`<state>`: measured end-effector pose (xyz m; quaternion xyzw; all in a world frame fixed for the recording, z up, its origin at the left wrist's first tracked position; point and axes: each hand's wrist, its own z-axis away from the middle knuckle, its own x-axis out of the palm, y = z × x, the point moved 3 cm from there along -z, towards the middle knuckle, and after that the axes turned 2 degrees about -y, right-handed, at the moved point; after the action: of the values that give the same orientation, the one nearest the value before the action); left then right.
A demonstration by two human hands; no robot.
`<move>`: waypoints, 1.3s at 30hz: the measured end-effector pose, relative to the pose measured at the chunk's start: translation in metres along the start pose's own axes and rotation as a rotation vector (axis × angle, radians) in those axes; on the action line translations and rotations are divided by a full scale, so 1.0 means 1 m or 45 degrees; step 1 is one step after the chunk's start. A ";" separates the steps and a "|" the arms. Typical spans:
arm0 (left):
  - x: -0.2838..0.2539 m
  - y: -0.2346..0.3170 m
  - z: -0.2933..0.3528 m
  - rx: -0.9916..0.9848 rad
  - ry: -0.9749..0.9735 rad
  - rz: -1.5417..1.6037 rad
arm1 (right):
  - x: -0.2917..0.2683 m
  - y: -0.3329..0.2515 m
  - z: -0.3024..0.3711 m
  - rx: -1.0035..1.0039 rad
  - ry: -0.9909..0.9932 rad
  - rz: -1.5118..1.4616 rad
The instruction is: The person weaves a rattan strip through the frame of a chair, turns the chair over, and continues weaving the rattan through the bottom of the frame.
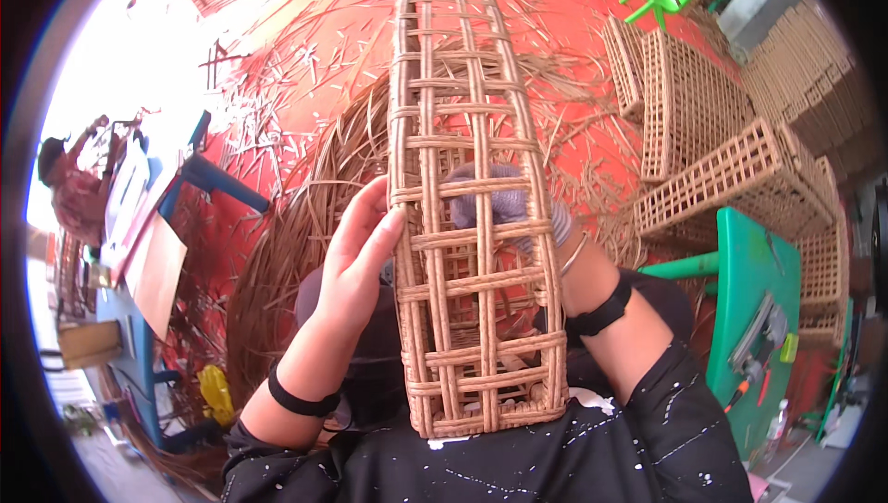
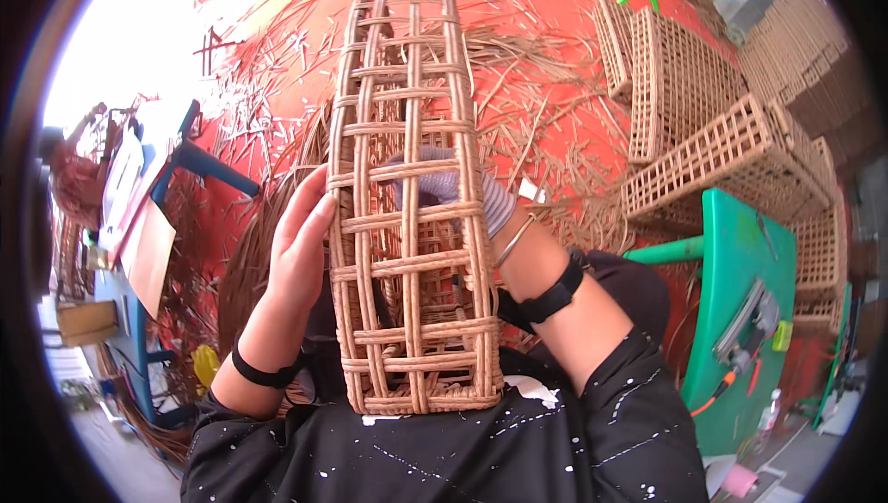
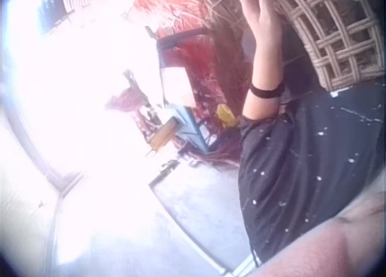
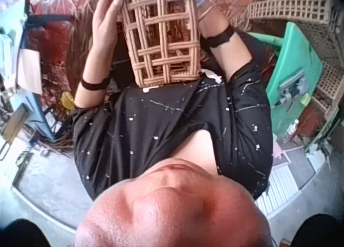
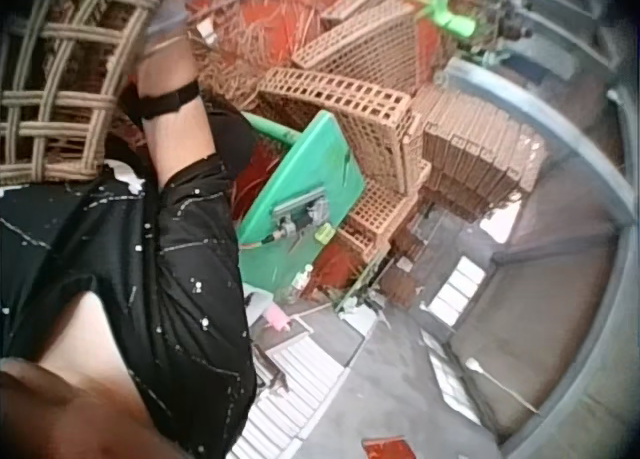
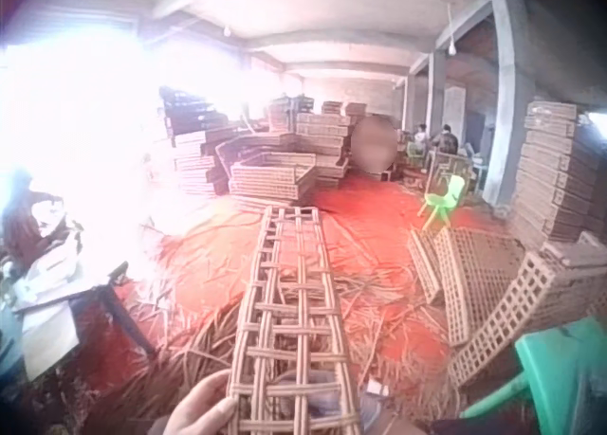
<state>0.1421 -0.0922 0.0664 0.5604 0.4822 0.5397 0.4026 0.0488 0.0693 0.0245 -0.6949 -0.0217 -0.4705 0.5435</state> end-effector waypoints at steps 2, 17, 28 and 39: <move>0.002 -0.001 0.001 0.010 -0.009 0.029 | 0.017 -0.004 -0.006 -0.061 -0.047 -0.028; -0.024 0.023 -0.006 0.198 0.205 -0.281 | 0.021 0.012 -0.024 -0.029 0.030 -0.067; -0.007 0.012 -0.002 -0.099 0.239 -0.219 | 0.002 0.024 -0.038 -0.228 -0.088 0.171; -0.006 -0.002 -0.021 -0.132 0.106 0.022 | -0.007 0.019 -0.023 -0.112 -0.037 0.024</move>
<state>0.1208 -0.0994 0.0646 0.5199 0.4652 0.5904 0.4059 0.0408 0.0469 0.0053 -0.7250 -0.0026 -0.4556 0.5165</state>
